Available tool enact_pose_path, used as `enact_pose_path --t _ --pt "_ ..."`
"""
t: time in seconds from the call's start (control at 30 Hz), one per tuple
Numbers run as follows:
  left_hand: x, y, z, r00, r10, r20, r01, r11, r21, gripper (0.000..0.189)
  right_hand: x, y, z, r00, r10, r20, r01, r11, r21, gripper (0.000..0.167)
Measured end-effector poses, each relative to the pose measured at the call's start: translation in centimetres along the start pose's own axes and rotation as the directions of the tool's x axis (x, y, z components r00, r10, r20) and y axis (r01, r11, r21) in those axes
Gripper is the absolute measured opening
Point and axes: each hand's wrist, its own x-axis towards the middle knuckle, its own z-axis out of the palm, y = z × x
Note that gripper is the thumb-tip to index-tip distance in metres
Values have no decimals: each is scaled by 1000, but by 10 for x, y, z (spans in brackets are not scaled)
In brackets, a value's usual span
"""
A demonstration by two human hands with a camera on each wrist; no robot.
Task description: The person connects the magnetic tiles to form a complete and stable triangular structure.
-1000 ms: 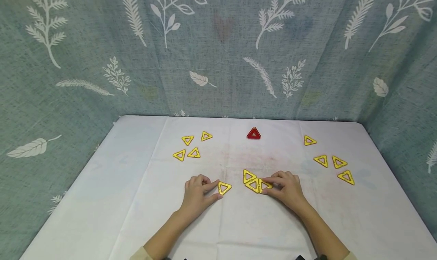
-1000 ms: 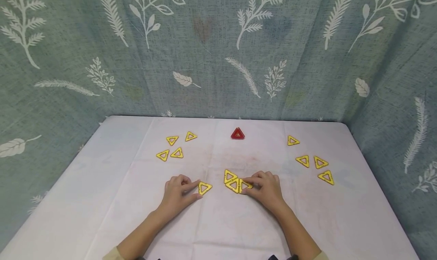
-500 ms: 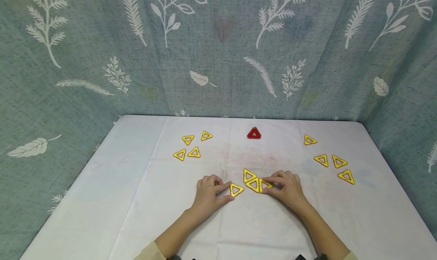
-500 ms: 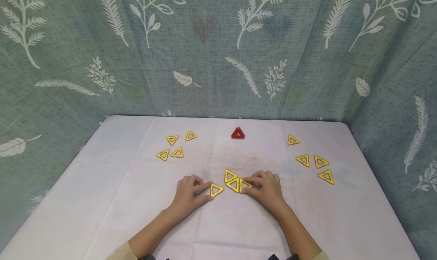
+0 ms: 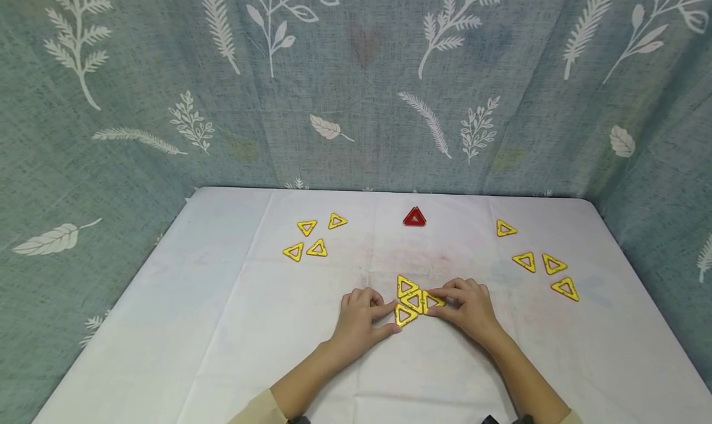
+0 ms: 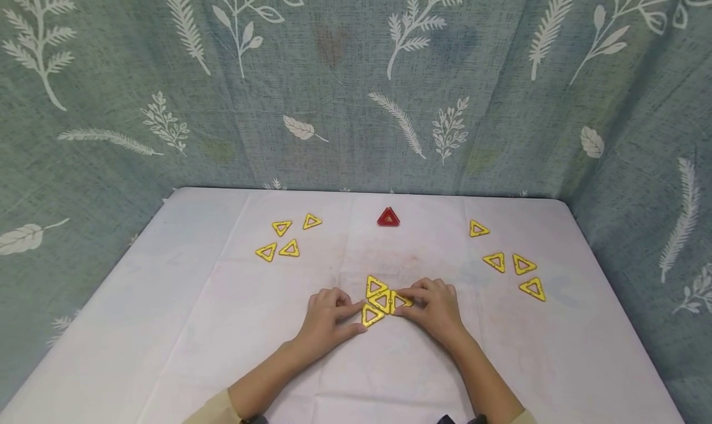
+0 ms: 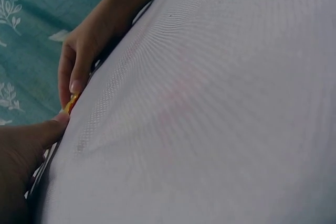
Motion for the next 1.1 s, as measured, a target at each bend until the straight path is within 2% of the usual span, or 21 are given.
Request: enact_pose_path --t 0.2,0.5,0.67,0.8,0.93,1.1 --pt "1 2 2 1000 20 11 -20 1000 -12 50 -1 2 1 999 -30 -20 30 999 -21 35" --pt "1 1 3 995 101 -12 -100 993 64 49 0 2 -1 1000 -18 -12 18 1000 -18 35" --pt "0 1 4 996 92 -20 -91 994 65 50 0 1 -2 1000 -19 -12 19 1000 -8 35" --pt "2 2 3 994 101 33 -103 992 76 45 0 1 -1 999 -28 -22 28 1000 -7 35" --pt "3 4 4 981 164 101 -178 972 152 36 0 1 0 999 -38 -32 37 999 -15 35" --pt "2 5 5 976 193 103 -209 960 188 35 1 1 0 999 -30 -27 29 1000 -12 35"
